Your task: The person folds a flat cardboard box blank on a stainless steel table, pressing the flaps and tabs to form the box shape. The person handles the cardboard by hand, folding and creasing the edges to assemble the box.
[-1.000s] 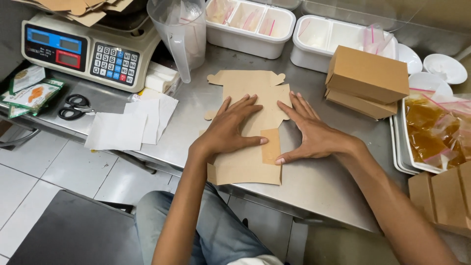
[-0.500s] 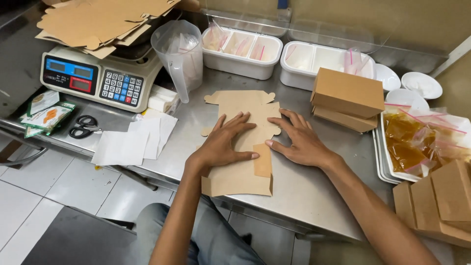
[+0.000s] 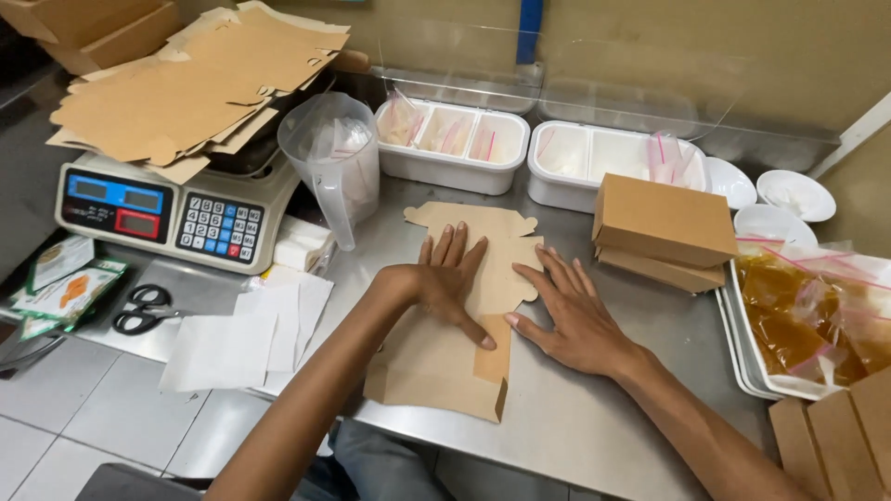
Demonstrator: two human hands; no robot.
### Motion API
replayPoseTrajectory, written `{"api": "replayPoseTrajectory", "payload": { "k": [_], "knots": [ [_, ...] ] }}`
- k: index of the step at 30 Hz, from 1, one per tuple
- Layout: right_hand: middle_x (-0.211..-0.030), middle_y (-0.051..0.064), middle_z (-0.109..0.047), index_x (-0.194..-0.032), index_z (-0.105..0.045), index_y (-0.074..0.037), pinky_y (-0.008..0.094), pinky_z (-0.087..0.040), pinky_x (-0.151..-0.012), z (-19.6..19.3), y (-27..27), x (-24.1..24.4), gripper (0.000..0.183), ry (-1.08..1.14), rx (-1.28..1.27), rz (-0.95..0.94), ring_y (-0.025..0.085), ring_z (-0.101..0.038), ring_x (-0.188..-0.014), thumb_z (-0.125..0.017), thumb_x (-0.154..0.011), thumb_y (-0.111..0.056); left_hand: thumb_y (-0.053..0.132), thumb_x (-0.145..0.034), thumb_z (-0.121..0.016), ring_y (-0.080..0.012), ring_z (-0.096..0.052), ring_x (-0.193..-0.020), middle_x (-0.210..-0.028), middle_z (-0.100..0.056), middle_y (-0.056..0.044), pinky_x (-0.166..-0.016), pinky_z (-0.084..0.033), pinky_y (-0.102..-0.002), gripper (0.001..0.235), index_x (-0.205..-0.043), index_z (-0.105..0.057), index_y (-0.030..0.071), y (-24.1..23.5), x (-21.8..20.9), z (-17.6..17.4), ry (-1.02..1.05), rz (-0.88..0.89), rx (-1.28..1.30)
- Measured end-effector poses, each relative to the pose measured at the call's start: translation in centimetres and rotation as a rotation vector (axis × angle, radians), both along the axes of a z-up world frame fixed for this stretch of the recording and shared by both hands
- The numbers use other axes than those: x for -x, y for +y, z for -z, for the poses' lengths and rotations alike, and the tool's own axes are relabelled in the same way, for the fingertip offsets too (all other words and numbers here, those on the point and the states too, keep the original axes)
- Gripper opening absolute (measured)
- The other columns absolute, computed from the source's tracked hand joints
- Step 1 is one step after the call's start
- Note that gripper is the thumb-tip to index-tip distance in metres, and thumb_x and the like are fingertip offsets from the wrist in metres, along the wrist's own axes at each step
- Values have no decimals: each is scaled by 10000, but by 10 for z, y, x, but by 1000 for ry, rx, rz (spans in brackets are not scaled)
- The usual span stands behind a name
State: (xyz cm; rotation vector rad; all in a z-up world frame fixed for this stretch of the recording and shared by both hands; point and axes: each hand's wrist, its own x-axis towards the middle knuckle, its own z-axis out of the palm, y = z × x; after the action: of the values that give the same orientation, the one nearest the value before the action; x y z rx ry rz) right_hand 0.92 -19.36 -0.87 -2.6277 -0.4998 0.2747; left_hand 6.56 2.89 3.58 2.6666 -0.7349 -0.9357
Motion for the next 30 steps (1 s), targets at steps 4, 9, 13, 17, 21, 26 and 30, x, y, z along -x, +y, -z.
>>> {"api": "replayPoseTrajectory", "payload": {
  "k": [4, 9, 13, 17, 21, 26, 30],
  "knots": [
    [-1665, 242, -196, -1596, -351, -210, 601, 9, -1262, -1, 2, -3, 702, 6, -10, 27, 408, -86, -1593, -586, -997, -490, 824, -434, -759, -436, 327, -1536, -1685, 272, -296, -1164, 283, -600, 1710, -1662, 173, 84, 1, -8, -10, 66, 15, 35],
    [-1645, 268, -224, -1578, -372, -172, 620, 17, -1259, -2, 9, -6, 707, -3, -40, 75, 432, -117, -1580, -620, -981, -457, 737, -502, -837, -446, 276, -1549, -1702, 202, -292, -1161, 292, -590, 1582, -1687, 44, 169, 25, -22, 7, 83, 73, 297],
    [-1648, 259, -222, -1580, -369, -167, 609, 18, -1261, 1, 13, -4, 703, 1, -22, 79, 418, -106, -1585, -625, -982, -434, 696, -543, -866, -430, 253, -1562, -1709, 179, -286, -1177, 277, -582, 1513, -1687, -25, 175, 32, -28, 20, 81, 66, 338],
    [-1660, 252, -220, -1574, -387, -162, 596, 9, -1263, 6, 12, -3, 713, -31, -23, 86, 403, -99, -1595, -616, -970, -465, 700, -565, -858, -418, 174, -1589, -1728, 92, -274, -1204, 229, -573, 1451, -1679, -114, 142, 36, -29, 22, 52, 53, 378],
    [-1664, 260, -220, -1574, -391, -147, 590, 7, -1264, 4, 13, -1, 698, -51, -8, 79, 399, -104, -1596, -608, -982, -448, 811, -496, -796, -399, 151, -1594, -1733, 71, -250, -1211, 223, -568, 1505, -1675, -132, 152, 34, -23, 18, 25, 20, 372],
    [-1673, 269, -197, -1585, -381, -140, 582, 25, -1261, 2, 12, 1, 731, -52, 20, 62, 398, -88, -1597, -617, -973, -462, 825, -491, -778, -401, 173, -1591, -1731, 95, -251, -1208, 238, -566, 1537, -1680, -77, 150, 28, -18, 15, 15, 9, 330],
    [-1676, 273, -186, -1593, -372, -134, 588, 19, -1259, 6, 11, 0, 800, -60, 33, 42, 406, -79, -1596, -661, -939, -494, 808, -515, -788, -406, 177, -1590, -1732, 93, -254, -1206, 241, -570, 1523, -1679, -69, 139, 27, -16, 14, 6, 10, 307]
  ]
}}
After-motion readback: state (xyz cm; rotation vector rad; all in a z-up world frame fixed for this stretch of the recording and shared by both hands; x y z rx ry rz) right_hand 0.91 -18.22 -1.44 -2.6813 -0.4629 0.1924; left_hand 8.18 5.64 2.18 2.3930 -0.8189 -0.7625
